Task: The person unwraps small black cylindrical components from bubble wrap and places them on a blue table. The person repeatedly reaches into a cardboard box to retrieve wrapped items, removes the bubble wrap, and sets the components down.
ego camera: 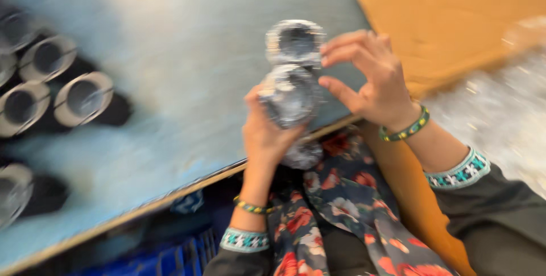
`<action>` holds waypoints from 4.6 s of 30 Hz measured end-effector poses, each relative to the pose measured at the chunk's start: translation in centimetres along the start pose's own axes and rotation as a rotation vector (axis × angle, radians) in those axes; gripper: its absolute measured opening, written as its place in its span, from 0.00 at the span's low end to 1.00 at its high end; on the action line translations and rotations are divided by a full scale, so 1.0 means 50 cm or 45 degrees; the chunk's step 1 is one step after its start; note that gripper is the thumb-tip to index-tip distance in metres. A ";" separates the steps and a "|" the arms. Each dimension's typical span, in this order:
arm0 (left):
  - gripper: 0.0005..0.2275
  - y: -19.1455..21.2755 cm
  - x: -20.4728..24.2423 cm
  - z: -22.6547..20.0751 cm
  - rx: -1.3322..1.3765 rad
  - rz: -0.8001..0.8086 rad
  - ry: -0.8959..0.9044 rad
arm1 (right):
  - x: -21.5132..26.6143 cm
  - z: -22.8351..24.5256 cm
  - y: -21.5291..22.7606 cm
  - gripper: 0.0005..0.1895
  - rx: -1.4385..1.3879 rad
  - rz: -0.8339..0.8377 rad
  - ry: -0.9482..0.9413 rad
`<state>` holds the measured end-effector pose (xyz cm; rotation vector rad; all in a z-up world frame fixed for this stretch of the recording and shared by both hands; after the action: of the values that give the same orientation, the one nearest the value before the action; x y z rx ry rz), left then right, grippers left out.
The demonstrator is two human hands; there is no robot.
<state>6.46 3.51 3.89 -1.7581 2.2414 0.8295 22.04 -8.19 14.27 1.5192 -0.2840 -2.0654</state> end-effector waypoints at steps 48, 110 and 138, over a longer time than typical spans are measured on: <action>0.42 -0.006 0.011 0.032 -0.039 0.098 0.069 | 0.329 -0.394 0.225 0.22 1.135 1.439 -0.628; 0.36 0.006 0.023 0.012 0.022 -0.024 -0.050 | 0.012 0.107 -0.092 0.06 -0.330 0.426 -0.245; 0.39 0.016 0.018 -0.015 0.051 -0.022 -0.133 | -0.011 0.115 -0.012 0.04 0.274 0.531 0.247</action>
<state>5.58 2.49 4.35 -1.6743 2.1584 0.8461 16.61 -8.28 16.38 1.6087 -0.7016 -1.5898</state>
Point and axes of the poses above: each hand's wrist, its own x-axis away from the middle knuckle, its own y-axis out of the back of the hand, z = x × y, the point moved 8 cm from there along -x, towards the middle knuckle, and after that the axes turned 14 degrees about -z, right-handed, at the moved point
